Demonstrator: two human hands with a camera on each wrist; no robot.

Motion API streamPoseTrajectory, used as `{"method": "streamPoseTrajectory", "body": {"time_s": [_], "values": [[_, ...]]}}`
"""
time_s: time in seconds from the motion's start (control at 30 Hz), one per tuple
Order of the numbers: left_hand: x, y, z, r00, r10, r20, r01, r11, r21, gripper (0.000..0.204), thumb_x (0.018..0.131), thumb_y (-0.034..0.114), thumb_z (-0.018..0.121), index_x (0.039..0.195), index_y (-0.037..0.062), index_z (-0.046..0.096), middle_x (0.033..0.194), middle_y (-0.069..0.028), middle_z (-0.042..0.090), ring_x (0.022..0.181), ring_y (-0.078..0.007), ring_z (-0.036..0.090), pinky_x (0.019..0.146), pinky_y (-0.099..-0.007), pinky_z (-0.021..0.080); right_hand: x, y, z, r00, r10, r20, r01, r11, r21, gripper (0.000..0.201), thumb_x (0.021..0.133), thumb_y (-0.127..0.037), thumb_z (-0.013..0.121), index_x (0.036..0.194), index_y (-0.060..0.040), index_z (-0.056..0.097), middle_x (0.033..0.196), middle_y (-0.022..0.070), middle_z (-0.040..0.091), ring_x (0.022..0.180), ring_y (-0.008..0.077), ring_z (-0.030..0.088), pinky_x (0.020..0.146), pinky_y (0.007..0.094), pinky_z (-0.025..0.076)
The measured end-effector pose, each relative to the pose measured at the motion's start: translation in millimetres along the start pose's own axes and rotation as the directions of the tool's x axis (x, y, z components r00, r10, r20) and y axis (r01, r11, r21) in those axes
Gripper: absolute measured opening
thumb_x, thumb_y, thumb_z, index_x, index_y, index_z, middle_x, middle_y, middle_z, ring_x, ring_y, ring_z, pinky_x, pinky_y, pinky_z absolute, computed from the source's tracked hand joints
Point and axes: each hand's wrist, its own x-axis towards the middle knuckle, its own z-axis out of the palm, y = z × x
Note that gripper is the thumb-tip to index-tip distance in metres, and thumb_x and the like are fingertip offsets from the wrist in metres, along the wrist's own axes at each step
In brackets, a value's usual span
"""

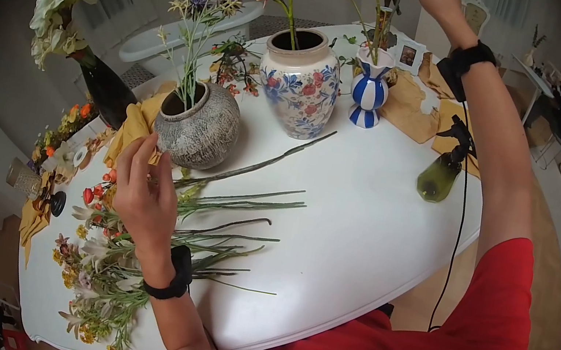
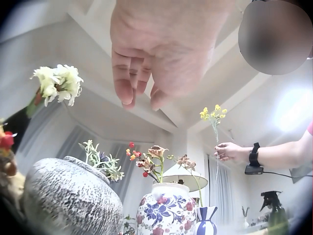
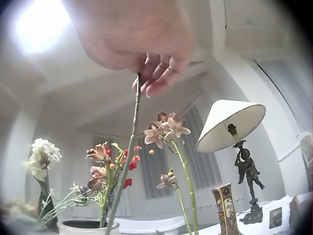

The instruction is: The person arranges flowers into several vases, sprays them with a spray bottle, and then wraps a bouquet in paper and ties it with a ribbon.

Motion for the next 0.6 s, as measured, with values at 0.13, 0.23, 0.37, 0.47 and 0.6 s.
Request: {"method": "streamPoseTrajectory", "body": {"time_s": [0.13,0.23,0.37,0.47,0.6], "values": [[-1,-4,0,1.0,0.021,0.019,-0.022,1.0,0.015,0.026,0.095,0.005,0.072,0.121,0.0043,0.07,0.12,-0.0112,0.07,0.078,-0.0165,0.07,0.057,-0.0293,0.058,-18,21,15,0.995,-0.104,-0.008,0.095,0.934,-0.344,0.024,0.103,-0.027,0.061,0.114,-0.0075,0.068,0.085,0.0029,0.074,0.075,0.02,0.069,0.068,0.0343,0.054],[0,-6,0,0.999,0.054,0.006,-0.054,0.998,0.008,0.025,0.095,0.005,0.073,0.119,0.0043,0.07,0.119,-0.0109,0.07,0.078,-0.0159,0.07,0.054,-0.0285,0.057,-27,36,27,0.996,-0.091,-0.027,0.071,0.908,-0.412,0.027,0.101,-0.033,0.058,0.117,-0.0139,0.069,0.087,0.0018,0.077,0.084,0.0279,0.073,0.076,0.0416,0.055],[0,-10,-3,0.999,0.042,0.002,-0.042,0.999,0.011,0.023,0.094,0.005,0.073,0.117,0.0047,0.071,0.118,-0.0108,0.07,0.076,-0.0165,0.071,0.054,-0.0288,0.056,-24,47,33,0.993,-0.105,-0.048,0.075,0.9,-0.429,0.028,0.103,-0.034,0.059,0.119,-0.013,0.069,0.092,0.0019,0.079,0.081,0.0214,0.074,0.073,0.0354,0.056],[1,-9,-4,1.0,0.027,0.011,-0.027,0.999,0.018,0.023,0.094,0.005,0.073,0.116,0.0048,0.071,0.117,-0.0108,0.071,0.074,-0.0165,0.071,0.054,-0.0288,0.056,-13,38,29,0.996,-0.07,-0.06,0.041,0.919,-0.392,0.028,0.102,-0.034,0.058,0.117,-0.0124,0.069,0.091,0.0028,0.078,0.084,0.0252,0.074,0.076,0.0383,0.056],[1,-11,-2,0.998,0.057,0.009,-0.057,0.998,0.026,0.022,0.094,0.005,0.073,0.115,0.0044,0.071,0.117,-0.0116,0.071,0.073,-0.0154,0.071,0.054,-0.0283,0.055,-12,36,28,0.992,-0.105,-0.065,0.068,0.906,-0.418,0.028,0.101,-0.033,0.056,0.114,-0.0124,0.069,0.088,0.0043,0.078,0.087,0.0313,0.073,0.078,0.0432,0.055]]}}
